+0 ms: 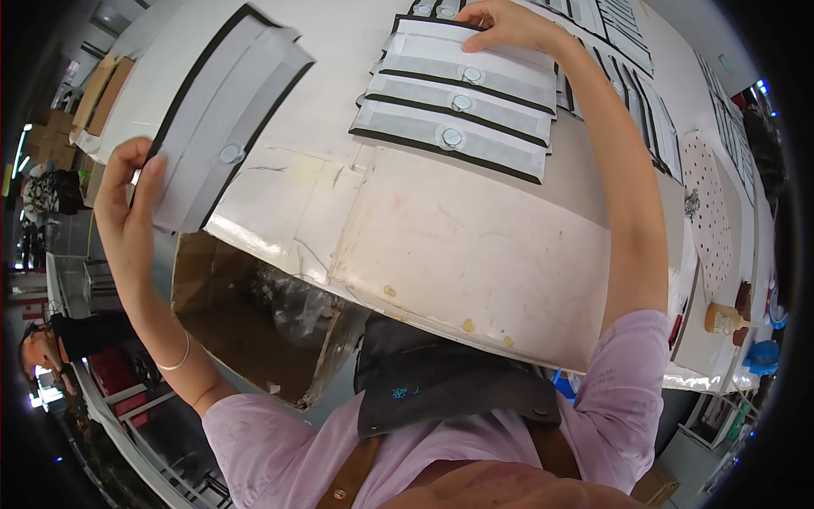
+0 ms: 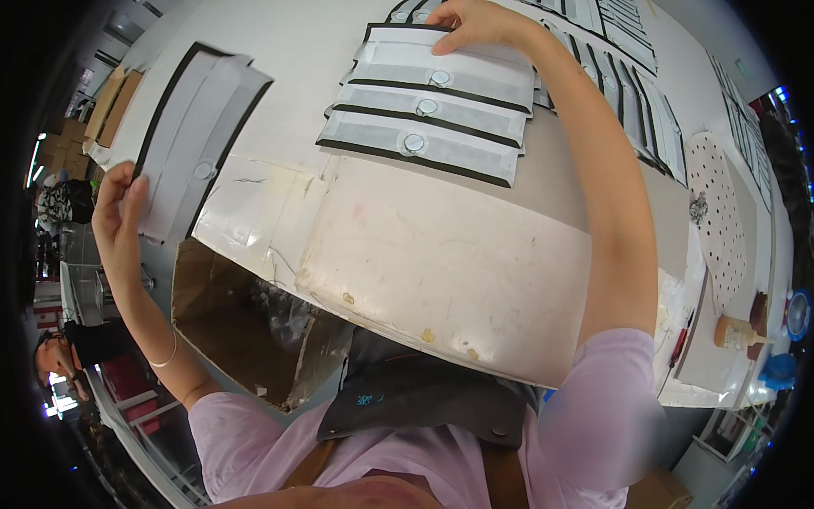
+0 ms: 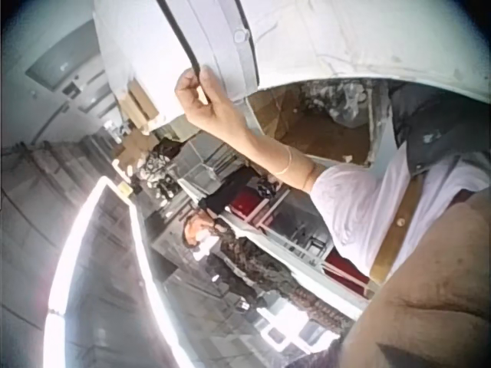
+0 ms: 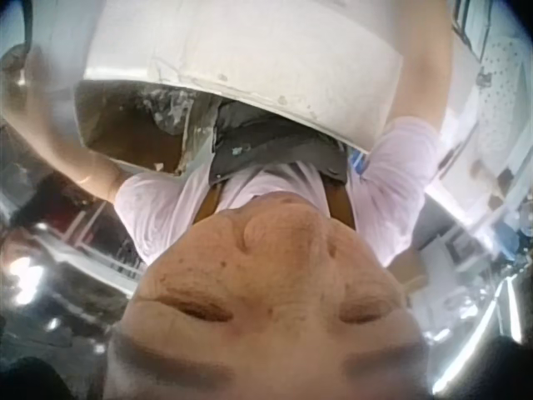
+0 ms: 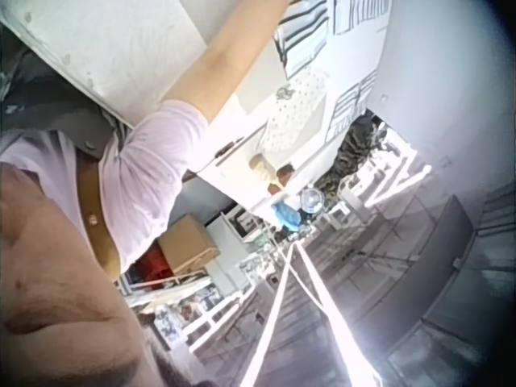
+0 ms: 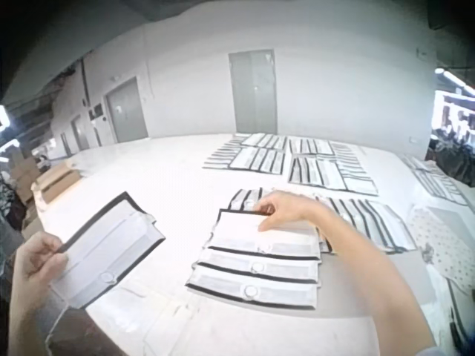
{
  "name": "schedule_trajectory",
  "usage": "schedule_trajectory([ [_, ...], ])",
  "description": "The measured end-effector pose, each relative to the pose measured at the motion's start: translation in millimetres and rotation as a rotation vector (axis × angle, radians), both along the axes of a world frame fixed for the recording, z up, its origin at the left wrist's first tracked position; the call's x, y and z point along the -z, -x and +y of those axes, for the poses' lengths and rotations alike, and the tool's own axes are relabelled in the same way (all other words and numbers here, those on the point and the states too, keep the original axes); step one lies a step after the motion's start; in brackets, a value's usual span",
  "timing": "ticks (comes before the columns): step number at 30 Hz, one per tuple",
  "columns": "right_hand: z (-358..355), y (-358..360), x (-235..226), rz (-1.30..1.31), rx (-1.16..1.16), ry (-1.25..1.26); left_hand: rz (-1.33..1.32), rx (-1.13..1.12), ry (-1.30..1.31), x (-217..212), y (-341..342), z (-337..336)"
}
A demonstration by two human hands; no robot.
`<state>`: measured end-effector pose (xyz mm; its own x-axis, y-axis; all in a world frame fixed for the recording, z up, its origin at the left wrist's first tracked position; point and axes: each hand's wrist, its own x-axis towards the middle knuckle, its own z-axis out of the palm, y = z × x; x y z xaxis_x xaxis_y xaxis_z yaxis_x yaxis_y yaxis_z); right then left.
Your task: The person applies a viscous substance from a squeeze bottle onto the circular ports of several white rectangular components arranged on a workbench. They then place small white adhesive pads onto the ports and press them down. The person briefly interacts with a coworker to handle a black cable before resuming the assembly of the components.
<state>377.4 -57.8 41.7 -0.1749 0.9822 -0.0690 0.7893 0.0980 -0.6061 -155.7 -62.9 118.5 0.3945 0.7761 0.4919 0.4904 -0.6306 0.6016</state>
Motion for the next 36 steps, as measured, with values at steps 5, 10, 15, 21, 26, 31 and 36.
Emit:
schedule_trajectory([
  [5,-54,50,-63,0.552,0.021,-0.255,0.113,0.228,-0.181,-8,-104,22],
  [10,-62,59,-73,0.489,0.100,-0.399,0.142,0.367,-0.111,-31,-207,43],
  [15,-72,13,-46,0.904,0.408,-0.435,-0.127,0.372,-0.026,-19,-249,100],
  [21,-83,-4,-36,1.001,0.486,-0.497,-0.531,0.558,0.923,51,-230,115],
  [26,-85,-4,-31,0.999,0.507,-0.463,-0.487,0.668,1.087,53,-262,30],
  [31,-77,-39,-5,0.880,0.584,-0.377,-0.164,0.614,0.879,56,-239,23],
  [36,-77,-25,12,0.816,0.609,-0.236,0.142,0.422,0.681,36,-106,4],
])
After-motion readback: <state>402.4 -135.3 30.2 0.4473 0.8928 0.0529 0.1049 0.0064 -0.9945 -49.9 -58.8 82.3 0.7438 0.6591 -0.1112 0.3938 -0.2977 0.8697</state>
